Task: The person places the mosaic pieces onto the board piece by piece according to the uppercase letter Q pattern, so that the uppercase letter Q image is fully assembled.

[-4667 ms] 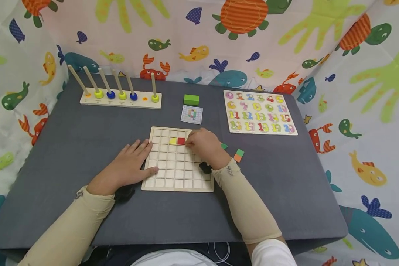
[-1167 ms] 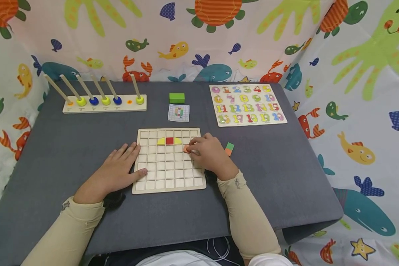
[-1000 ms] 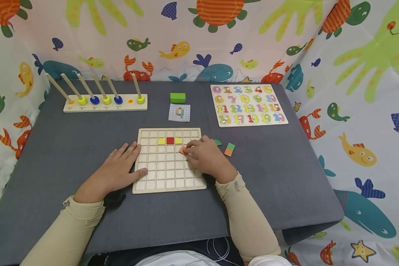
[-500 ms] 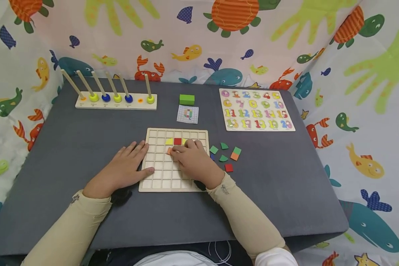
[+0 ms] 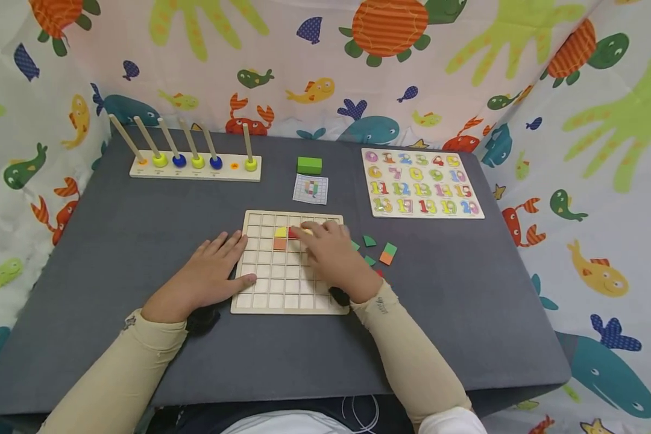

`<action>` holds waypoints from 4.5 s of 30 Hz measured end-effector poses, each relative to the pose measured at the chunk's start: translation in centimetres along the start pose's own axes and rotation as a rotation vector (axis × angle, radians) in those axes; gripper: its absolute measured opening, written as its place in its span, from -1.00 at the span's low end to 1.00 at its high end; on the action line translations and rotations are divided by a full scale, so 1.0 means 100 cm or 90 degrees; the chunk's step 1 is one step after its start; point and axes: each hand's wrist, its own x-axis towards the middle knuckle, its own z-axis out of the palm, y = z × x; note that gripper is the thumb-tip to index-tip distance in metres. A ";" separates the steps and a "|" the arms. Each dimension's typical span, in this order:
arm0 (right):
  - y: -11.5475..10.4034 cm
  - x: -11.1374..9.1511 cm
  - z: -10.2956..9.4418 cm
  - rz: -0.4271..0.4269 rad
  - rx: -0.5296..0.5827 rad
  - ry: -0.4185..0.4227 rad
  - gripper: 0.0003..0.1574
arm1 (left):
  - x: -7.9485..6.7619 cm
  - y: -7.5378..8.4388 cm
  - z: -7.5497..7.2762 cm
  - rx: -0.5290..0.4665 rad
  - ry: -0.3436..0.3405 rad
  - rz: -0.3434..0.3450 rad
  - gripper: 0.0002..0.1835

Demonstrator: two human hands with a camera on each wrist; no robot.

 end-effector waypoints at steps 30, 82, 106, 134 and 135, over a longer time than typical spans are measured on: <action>0.071 -0.117 0.011 0.324 -0.004 0.202 -0.84 | 0.008 -0.002 0.010 0.020 0.007 0.017 0.12; -0.048 -0.011 0.008 -0.034 -0.095 0.048 -0.84 | -0.001 0.002 -0.004 0.002 -0.009 -0.009 0.07; -0.066 -0.026 0.008 -0.076 -0.045 -0.026 -0.39 | 0.000 0.007 -0.007 0.015 -0.017 -0.014 0.07; 0.051 -0.061 -0.004 0.205 0.342 0.150 -0.38 | 0.007 0.007 0.002 0.028 -0.009 0.011 0.07; 0.058 -0.065 -0.003 0.232 0.368 0.174 -0.41 | 0.007 0.007 0.004 0.027 -0.008 0.013 0.07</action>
